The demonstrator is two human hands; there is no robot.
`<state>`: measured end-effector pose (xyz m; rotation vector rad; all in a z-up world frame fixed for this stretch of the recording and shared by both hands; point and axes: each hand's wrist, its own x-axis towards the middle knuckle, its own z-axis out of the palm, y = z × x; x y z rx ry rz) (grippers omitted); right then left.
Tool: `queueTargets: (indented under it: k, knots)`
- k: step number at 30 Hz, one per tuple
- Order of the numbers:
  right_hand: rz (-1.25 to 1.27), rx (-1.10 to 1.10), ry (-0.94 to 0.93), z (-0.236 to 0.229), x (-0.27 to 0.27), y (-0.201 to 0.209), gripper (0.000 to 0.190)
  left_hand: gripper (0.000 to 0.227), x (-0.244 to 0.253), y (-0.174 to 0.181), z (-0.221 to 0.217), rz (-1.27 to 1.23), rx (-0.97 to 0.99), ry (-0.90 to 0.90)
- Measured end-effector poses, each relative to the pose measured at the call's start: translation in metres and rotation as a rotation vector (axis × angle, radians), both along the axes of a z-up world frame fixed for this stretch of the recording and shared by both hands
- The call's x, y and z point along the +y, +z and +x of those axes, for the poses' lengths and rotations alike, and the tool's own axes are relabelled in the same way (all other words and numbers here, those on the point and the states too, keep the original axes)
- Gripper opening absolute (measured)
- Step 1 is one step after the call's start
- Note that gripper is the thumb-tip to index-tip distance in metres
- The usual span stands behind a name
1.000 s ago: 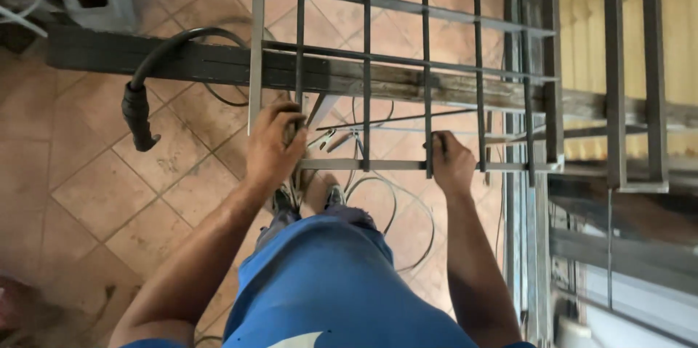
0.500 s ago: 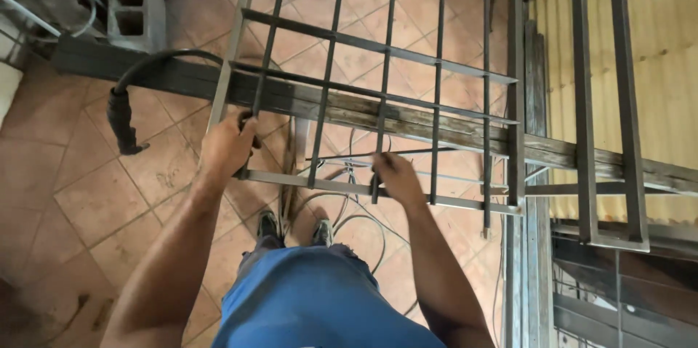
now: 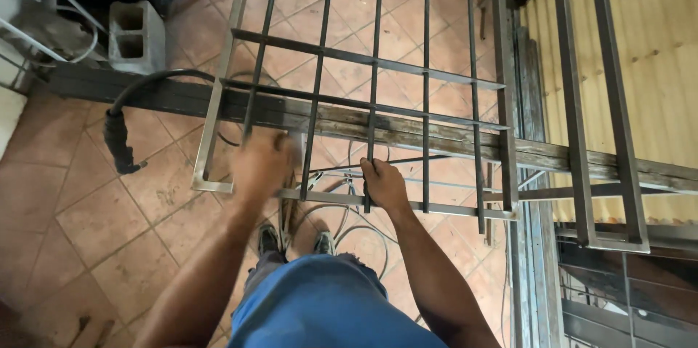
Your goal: The person assembles a metal frame by inserting vertical metal bars into a horizontal frame. They repeatedly pick up bars, align them with the frame, and press them into place. The person occasionally repositions bars to ensure proper fit.
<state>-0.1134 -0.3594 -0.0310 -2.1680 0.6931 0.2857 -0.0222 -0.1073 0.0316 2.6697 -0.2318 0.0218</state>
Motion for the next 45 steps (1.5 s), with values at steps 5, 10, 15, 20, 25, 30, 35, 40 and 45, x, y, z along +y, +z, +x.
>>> queueTargets:
  k: [5, 10, 15, 20, 25, 30, 35, 40, 45]
  knots:
    - [-0.021, 0.03, 0.011, 0.002, 0.002, 0.01, 0.052, 0.039, -0.019, -0.035, 0.012, -0.366, 0.63, -0.175]
    - [0.006, 0.018, -0.009, 0.006, 0.002, 0.011, 0.055, 0.029, -0.023, -0.034, 0.014, -0.748, 0.694, -0.129]
    - [0.031, -0.009, -0.043, 0.003, 0.006, 0.017, 0.049, 0.028, -0.022, -0.047, 0.01, -0.876, 0.697, -0.135]
    - [0.061, -0.035, -0.083, 0.006, 0.007, 0.019, 0.052, 0.035, -0.026, -0.077, 0.017, -0.827, 0.69, -0.15]
    - [0.095, -0.053, -0.139, 0.016, 0.005, 0.011, 0.051, 0.036, -0.026, -0.085, 0.018, -0.785, 0.685, -0.114]
    - [0.164, -0.063, -0.169, 0.014, 0.005, 0.01, 0.046, 0.031, -0.03, -0.085, 0.018, -0.865, 0.667, -0.063]
    - [0.028, -0.275, -0.146, 0.002, 0.012, 0.016, 0.045, 0.026, -0.025, -0.085, 0.019, -0.832, 0.634, -0.051]
    - [-0.376, -0.815, -0.154, -0.023, -0.038, 0.018, 0.021, 0.033, -0.023, -0.086, 0.025, -0.714, 0.654, -0.08]
    - [-0.198, 0.087, -0.254, -0.044, -0.077, 0.032, 0.051, 0.032, -0.017, -0.058, 0.015, -0.604, 0.618, -0.064]
